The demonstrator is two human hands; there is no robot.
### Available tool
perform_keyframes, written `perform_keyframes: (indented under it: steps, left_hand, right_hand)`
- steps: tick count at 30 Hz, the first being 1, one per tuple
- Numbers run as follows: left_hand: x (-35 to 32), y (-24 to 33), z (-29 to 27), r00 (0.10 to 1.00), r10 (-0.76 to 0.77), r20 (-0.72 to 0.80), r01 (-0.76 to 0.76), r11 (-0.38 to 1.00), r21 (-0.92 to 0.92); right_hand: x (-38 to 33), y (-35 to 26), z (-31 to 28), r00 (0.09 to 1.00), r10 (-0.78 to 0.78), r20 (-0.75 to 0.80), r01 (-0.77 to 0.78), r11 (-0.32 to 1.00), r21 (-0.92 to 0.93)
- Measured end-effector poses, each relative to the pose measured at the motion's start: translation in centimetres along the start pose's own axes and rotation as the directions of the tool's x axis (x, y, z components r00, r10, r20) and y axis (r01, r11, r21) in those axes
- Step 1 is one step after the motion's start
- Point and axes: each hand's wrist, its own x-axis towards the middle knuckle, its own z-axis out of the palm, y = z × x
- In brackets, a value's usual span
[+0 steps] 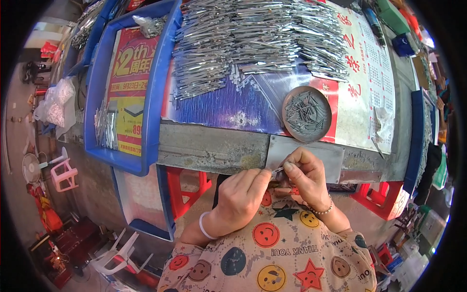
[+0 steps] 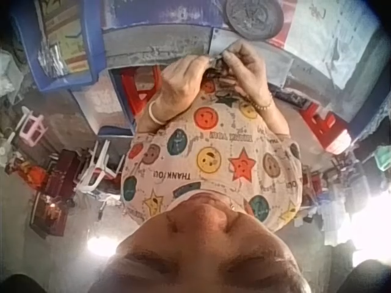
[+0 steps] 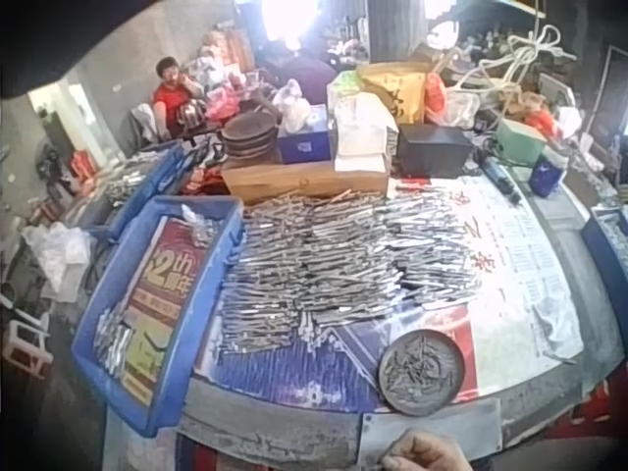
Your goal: Assembling small metal rods and fittings manually at a workbench in a workshop.
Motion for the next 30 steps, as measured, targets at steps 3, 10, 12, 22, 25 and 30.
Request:
perform_keyframes:
  steps: [3, 10, 12, 22, 25, 30]
  left_hand:
    - [0.6, -1.2, -0.4, 0.996, -0.031, -0.079, 0.033, 0.999, 0.033]
    - [4.4, -9.9, -2.5, 0.979, 0.025, -0.204, 0.038, 0.954, 0.297]
    - [5.7, -12.1, -2.7, 0.98, 0.023, -0.2, 0.049, 0.937, 0.347]
    - [3.8, -10.3, -6.1, 0.96, 0.01, -0.281, 0.085, 0.942, 0.325]
    - [0.4, -7.8, -9.7, 0.943, -0.073, -0.325, 0.162, 0.952, 0.258]
    - [-3.3, -7.5, -15.7, 0.773, -0.407, -0.486, 0.49, 0.87, 0.052]
  right_hand:
    - [0.1, -0.8, 0.4, 1.0, 0.002, -0.014, -0.002, 1.0, 0.02]
    - [-0.8, -1.1, -0.3, 0.996, -0.062, -0.069, 0.057, 0.995, -0.085]
    - [-1.1, -0.8, 0.0, 0.998, -0.035, -0.055, 0.03, 0.995, -0.098]
    - [-1.1, -1.2, 1.1, 1.0, 0.029, 0.01, -0.025, 0.966, -0.256]
    - [-0.5, -1.3, 1.3, 0.999, 0.021, 0.041, -0.007, 0.95, -0.311]
    - [0.5, -0.7, 2.5, 0.992, -0.031, 0.123, 0.08, 0.906, -0.415]
